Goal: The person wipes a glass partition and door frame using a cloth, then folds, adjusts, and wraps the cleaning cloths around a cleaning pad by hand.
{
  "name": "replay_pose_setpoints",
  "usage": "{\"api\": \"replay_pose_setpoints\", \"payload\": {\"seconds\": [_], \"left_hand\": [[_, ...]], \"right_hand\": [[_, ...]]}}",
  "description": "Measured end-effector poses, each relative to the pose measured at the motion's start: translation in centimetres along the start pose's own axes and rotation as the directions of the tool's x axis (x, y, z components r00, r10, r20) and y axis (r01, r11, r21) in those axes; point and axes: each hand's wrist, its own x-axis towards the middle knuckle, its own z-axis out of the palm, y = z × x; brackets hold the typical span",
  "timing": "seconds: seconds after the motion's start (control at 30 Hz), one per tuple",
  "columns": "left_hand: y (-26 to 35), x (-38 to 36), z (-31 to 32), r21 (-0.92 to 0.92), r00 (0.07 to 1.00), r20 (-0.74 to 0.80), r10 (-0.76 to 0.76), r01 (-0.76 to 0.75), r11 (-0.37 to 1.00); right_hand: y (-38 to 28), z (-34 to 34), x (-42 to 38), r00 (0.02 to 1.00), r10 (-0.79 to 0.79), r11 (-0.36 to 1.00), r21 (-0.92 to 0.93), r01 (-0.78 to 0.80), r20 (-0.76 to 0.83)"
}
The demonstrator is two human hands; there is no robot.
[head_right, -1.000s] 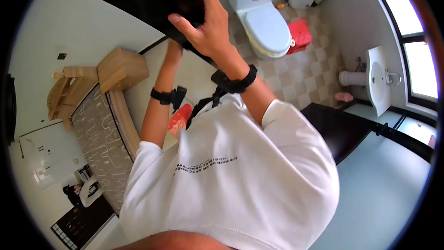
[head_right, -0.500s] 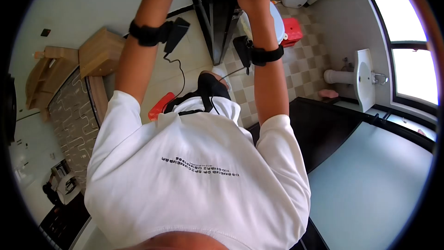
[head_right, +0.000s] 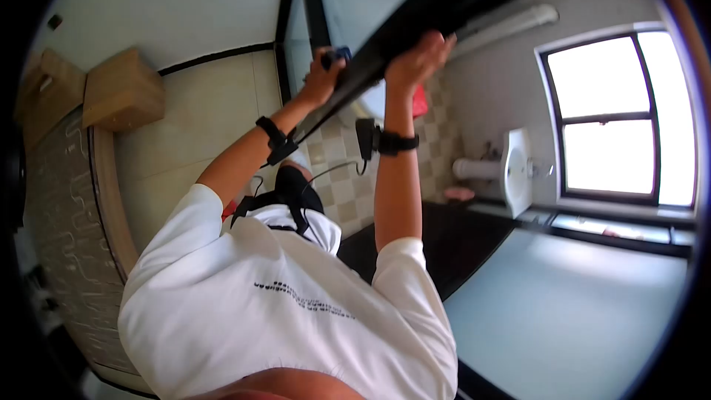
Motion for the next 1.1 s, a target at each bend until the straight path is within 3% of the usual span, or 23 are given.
{"api": "replay_pose_setpoints", "payload": {"seconds": [0.03,0.1,0.17,0.2,0.3,0.37,0.43,0.57,0.63,0.7,0.77,0.83,0.9,0.93,0.97,1.03,1.07,1.1], "left_hand": [[-4.3,0.2,1.5,0.118,0.985,0.03,0.169,-0.171,0.978],[-0.1,-0.1,-1.3,-0.304,0.978,0.182,-0.104,0.157,0.94],[0.2,0.4,-1.3,-0.39,0.99,0.058,0.127,-0.095,0.916],[-0.2,1.0,-0.6,-0.321,0.982,-0.002,0.187,-0.178,0.93],[4.1,2.4,-1.7,-0.326,0.987,0.021,0.16,-0.144,0.934],[9.7,3.8,-3.6,-0.416,0.97,0.028,0.24,-0.207,0.886],[15.9,4.8,-5.7,-0.535,0.911,-0.111,0.397,-0.392,0.749],[21.9,6.5,-7.5,-0.607,0.838,-0.125,0.532,-0.488,0.627],[20.9,7.4,-6.6,-0.667,0.875,-0.032,0.483,-0.379,0.642],[18.5,7.0,-5.6,-0.62,0.869,-0.075,0.49,-0.425,0.659],[13.9,6.3,-3.6,-0.498,0.908,-0.168,0.384,-0.414,0.762],[8.3,6.1,-1.3,-0.482,0.971,-0.116,0.21,-0.239,0.843],[4.3,6.3,-0.4,-0.676,0.987,0.134,-0.093,0.16,0.72],[2.6,7.2,0.1,-0.663,0.976,0.129,-0.175,0.216,0.716],[-1.2,8.9,1.5,-0.568,0.989,0.056,-0.139,0.145,0.81],[-0.5,11.6,-0.2,-0.611,0.98,0.117,-0.158,0.197,0.767],[0.5,13.2,-1.2,-0.591,0.979,0.133,-0.152,0.201,0.781],[2.4,14.7,-2.5,-0.603,0.981,0.179,-0.074,0.169,0.78]], "right_hand": [[-1.1,-0.3,-0.2,0.992,0.122,0.984,0.128,-0.126,0.037],[-2.1,-0.8,-0.3,0.994,0.101,0.971,0.215,-0.11,0.051],[-2.7,-0.2,-0.2,0.994,0.097,0.957,0.271,-0.107,0.05],[-3.1,-0.3,-0.3,0.992,0.115,0.958,0.259,-0.122,0.043],[-4.4,0.0,-0.2,0.99,0.14,0.958,0.251,-0.141,0.025],[-4.6,-0.1,-0.6,0.987,0.162,0.954,0.254,-0.158,0.005],[-4.4,-0.5,-0.4,0.98,0.191,0.946,0.256,-0.198,0.052],[-5.0,-0.1,0.0,0.989,0.145,0.962,0.234,-0.139,-0.011],[-4.5,-0.3,0.0,0.992,0.124,0.954,0.271,-0.125,0.024],[-4.2,-0.8,0.0,0.986,0.165,0.952,0.26,-0.162,0.01],[-3.2,-0.8,-0.2,0.976,0.22,0.943,0.259,-0.212,-0.003],[-0.6,-1.7,-0.2,0.963,0.267,0.935,0.248,-0.253,-0.024],[1.0,-2.6,-0.1,0.976,0.217,0.958,0.2,-0.208,-0.025],[-0.2,-2.6,0.3,0.971,0.237,0.951,0.212,-0.223,-0.043],[-1.0,-2.6,0.1,0.963,0.262,0.944,0.224,-0.242,-0.064],[0.2,-3.5,-0.1,0.964,0.23,0.968,0.13,-0.213,-0.133],[-0.1,-3.6,-0.1,0.993,0.062,0.989,-0.125,-0.075,-0.104],[-0.2,-3.9,-0.4,0.996,-0.085,0.926,-0.371,0.068,-0.029]]}}
